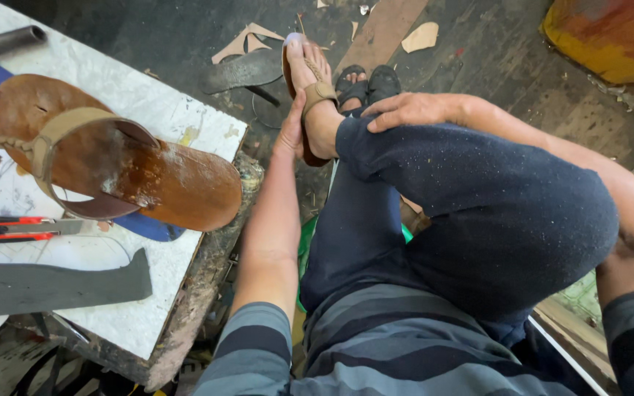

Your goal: The person holds a brown leather sandal and uses a small tool to scrape or clean the sole. They then try the sandal on their bare foot to check the fit before removing it and continuing to work on the sole with the tool.

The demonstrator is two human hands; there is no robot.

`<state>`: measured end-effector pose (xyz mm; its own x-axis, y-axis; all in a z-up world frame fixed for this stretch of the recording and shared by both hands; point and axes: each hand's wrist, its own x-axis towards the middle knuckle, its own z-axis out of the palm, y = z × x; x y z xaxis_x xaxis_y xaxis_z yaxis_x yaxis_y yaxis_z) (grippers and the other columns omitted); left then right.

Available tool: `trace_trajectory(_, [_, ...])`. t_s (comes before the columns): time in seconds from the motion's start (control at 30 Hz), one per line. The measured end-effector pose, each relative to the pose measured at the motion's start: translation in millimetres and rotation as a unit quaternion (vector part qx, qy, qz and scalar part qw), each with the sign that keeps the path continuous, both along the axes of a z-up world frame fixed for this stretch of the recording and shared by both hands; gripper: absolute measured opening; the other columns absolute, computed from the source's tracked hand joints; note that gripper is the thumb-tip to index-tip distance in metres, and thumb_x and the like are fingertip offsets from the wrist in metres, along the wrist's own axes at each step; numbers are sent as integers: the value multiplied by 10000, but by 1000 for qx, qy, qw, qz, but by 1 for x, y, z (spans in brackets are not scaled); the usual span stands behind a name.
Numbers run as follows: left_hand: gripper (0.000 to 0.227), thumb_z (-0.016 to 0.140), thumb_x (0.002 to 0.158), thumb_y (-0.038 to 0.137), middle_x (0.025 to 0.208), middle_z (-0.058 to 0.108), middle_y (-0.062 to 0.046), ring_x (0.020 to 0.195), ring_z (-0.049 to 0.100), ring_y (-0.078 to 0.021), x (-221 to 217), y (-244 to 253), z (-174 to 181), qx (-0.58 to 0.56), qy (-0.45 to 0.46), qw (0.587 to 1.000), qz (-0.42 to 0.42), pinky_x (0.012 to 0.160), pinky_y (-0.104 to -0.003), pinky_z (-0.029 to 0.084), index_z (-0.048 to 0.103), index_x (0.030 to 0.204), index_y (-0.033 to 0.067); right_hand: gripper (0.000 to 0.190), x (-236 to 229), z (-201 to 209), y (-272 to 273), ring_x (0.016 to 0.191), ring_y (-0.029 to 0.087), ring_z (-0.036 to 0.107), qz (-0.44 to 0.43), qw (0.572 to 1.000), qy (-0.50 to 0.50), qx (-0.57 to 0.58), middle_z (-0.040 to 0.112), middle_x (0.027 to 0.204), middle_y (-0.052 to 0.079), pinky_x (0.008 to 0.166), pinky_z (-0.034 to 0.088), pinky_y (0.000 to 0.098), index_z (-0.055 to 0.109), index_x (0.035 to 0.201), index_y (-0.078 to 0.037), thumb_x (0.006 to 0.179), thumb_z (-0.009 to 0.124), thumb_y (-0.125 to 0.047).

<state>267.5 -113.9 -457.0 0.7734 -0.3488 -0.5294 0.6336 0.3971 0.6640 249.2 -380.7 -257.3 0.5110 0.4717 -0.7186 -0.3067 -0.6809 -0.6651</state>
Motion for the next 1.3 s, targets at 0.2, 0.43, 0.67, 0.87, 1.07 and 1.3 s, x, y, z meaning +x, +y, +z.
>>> trace_trajectory(0.2, [782, 785, 931, 592, 1515, 533, -158, 1365, 555, -353, -4, 4, 5, -8, 21, 1000, 19, 1160, -576, 452, 521, 1519, 149, 674, 3, -24, -9, 1471, 402, 412, 29, 998, -34, 35, 497, 1547, 220, 1229, 325, 523, 591, 1460, -157, 898, 657, -523])
trace_trajectory(0.43, [823, 676, 953, 677, 1522, 526, -162, 1370, 545, -364, -9, -5, 26, -38, 28, 996, 73, 1165, -569, 456, 478, 1549, 144, 800, 0, 10, 1, 1485, 371, 388, -5, 1000, 6, -3, 478, 1560, 206, 1247, 286, 510, 547, 1492, -104, 870, 651, -597])
trace_trajectory(0.67, [836, 719, 936, 623, 1554, 481, -177, 1414, 499, -358, -4, -4, 58, 6, 34, 998, 43, 1199, -549, 420, 460, 1556, 126, 795, -2, 19, 1, 1485, 385, 386, -7, 1000, 6, 3, 472, 1557, 233, 1250, 283, 506, 529, 1502, -77, 882, 649, -561])
trace_trajectory(0.87, [870, 713, 925, 658, 1533, 493, -198, 1403, 506, -372, -6, -6, 72, 20, 46, 997, 51, 1196, -555, 416, 467, 1548, 103, 775, -3, 16, -1, 1469, 416, 397, -19, 1000, -1, 5, 488, 1535, 256, 1227, 300, 539, 546, 1491, -80, 890, 653, -557])
trace_trajectory(1.07, [1002, 653, 856, 706, 1647, 320, -207, 1520, 323, -358, -11, -32, 136, 134, 42, 986, 95, 1265, -515, 308, 380, 1575, 64, 773, -1, 21, 3, 1489, 383, 378, -16, 1000, 9, -4, 472, 1554, 236, 1246, 284, 517, 546, 1495, -102, 886, 646, -567])
trace_trajectory(1.3, [937, 563, 832, 712, 1529, 493, -190, 1419, 473, -343, 25, -16, 79, 65, 54, 991, 104, 1177, -482, 411, 476, 1508, 69, 742, 1, 19, 3, 1479, 311, 410, 1, 999, 24, -29, 477, 1577, 130, 1234, 290, 459, 511, 1518, -177, 884, 568, -558])
